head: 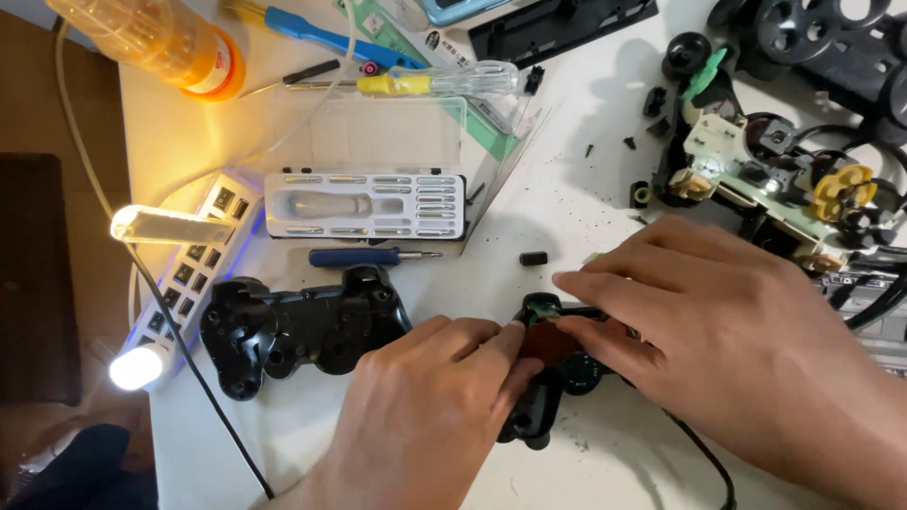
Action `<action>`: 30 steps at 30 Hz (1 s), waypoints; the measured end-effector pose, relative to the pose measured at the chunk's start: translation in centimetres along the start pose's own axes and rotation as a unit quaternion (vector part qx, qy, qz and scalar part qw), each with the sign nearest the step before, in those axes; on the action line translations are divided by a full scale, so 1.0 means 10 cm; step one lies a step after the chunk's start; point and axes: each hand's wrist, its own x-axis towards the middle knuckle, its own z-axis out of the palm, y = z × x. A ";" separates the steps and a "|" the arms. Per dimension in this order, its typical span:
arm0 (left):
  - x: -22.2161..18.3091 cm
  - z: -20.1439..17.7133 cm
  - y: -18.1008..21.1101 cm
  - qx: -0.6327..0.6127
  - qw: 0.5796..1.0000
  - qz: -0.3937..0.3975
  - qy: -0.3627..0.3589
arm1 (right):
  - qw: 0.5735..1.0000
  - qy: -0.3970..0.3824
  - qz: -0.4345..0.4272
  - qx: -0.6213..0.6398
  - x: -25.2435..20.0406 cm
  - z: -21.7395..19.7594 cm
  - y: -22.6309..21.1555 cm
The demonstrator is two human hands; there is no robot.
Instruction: Cleaning the internal circuit board of a game controller with a brush and reassembling the internal components into the controller shell.
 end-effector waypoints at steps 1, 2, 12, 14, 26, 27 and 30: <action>-0.03 0.02 0.00 -0.002 1.000 -0.003 0.003 | 1.000 -0.003 -0.003 -0.001 0.02 0.06 -0.01; -0.04 0.04 0.00 0.016 1.000 -0.004 0.018 | 0.999 -0.020 0.015 0.020 0.03 0.12 -0.01; -0.15 0.18 -0.06 0.024 1.000 -0.006 -0.009 | 0.996 -0.047 0.047 0.067 -0.08 0.18 -0.01; -0.14 0.17 -0.06 0.017 1.000 0.000 -0.002 | 0.995 -0.051 0.059 0.069 -0.09 0.19 -0.02; -0.12 0.15 -0.05 0.008 1.000 0.009 0.016 | 0.997 -0.052 0.028 0.052 -0.10 0.16 -0.04; -0.12 0.15 -0.04 0.011 1.000 0.011 0.019 | 0.997 -0.051 0.033 0.056 -0.10 0.16 -0.05; -0.12 0.15 -0.05 0.018 0.999 0.020 0.028 | 0.994 -0.028 0.058 0.088 -0.06 0.14 -0.10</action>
